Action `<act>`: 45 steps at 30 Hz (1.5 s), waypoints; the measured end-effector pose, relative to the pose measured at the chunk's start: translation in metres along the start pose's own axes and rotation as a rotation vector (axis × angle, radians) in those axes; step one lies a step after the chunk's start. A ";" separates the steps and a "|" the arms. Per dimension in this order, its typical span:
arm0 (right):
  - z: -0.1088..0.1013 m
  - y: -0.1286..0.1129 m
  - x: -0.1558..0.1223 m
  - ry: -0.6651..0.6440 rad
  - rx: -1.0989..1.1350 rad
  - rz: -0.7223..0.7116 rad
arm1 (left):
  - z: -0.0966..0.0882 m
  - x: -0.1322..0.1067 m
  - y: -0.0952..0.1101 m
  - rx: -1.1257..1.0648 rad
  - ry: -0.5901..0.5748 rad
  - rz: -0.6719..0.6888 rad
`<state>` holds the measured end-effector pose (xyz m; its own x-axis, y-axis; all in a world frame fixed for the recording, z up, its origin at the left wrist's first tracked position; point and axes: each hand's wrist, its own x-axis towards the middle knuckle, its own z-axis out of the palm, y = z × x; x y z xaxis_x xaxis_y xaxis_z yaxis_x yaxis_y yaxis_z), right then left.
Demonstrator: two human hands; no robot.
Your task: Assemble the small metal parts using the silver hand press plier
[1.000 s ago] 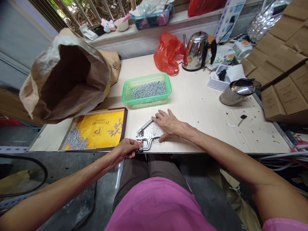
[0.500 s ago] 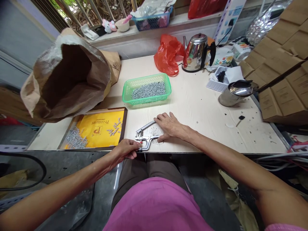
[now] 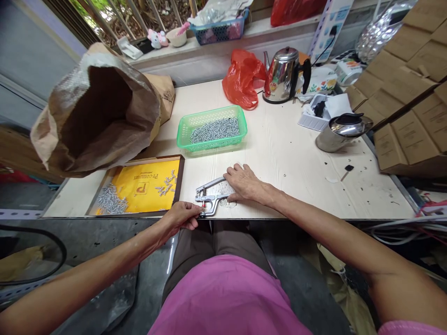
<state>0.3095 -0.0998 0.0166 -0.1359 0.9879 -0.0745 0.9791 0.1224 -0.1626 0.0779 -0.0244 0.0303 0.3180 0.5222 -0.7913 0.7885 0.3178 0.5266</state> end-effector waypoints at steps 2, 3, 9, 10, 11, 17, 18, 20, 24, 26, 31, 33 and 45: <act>-0.001 -0.003 -0.003 0.007 0.000 0.012 | 0.000 -0.005 0.000 0.193 0.139 0.178; -0.001 -0.005 -0.004 0.009 -0.003 0.016 | 0.001 -0.006 0.001 0.316 0.236 0.322; -0.003 -0.012 -0.008 -0.014 -0.040 0.042 | 0.022 0.011 0.029 0.913 0.351 1.024; -0.004 -0.012 -0.008 -0.031 -0.041 0.042 | 0.024 0.017 0.034 0.962 0.316 1.046; -0.005 -0.011 -0.008 -0.050 -0.038 0.040 | 0.026 0.022 0.039 1.001 0.289 1.049; -0.013 -0.012 -0.009 -0.110 -0.051 0.038 | 0.028 0.035 0.049 1.107 0.282 0.969; -0.013 -0.014 -0.010 -0.116 -0.054 0.040 | 0.029 0.035 0.049 1.100 0.283 0.958; -0.009 -0.020 -0.013 -0.118 -0.058 0.048 | 0.030 0.035 0.048 1.077 0.275 0.944; 0.004 -0.032 -0.019 -0.067 -0.092 0.106 | 0.033 0.034 0.049 1.062 0.258 0.933; 0.008 -0.033 -0.020 -0.039 -0.092 0.123 | 0.033 0.032 0.052 1.080 0.251 0.925; 0.004 -0.015 -0.017 0.013 -0.036 0.040 | 0.034 0.025 0.042 1.076 0.320 0.941; 0.000 -0.005 -0.015 -0.010 0.009 -0.045 | 0.041 0.023 0.026 1.034 0.393 0.994; -0.008 -0.005 0.033 -0.002 -0.100 0.135 | 0.087 0.019 -0.029 0.734 0.433 1.279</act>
<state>0.3017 -0.0674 0.0230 -0.0021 0.9959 -0.0905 0.9986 -0.0026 -0.0522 0.1070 -0.0920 -0.0270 0.8929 0.3574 0.2740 0.2344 -0.8884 0.3948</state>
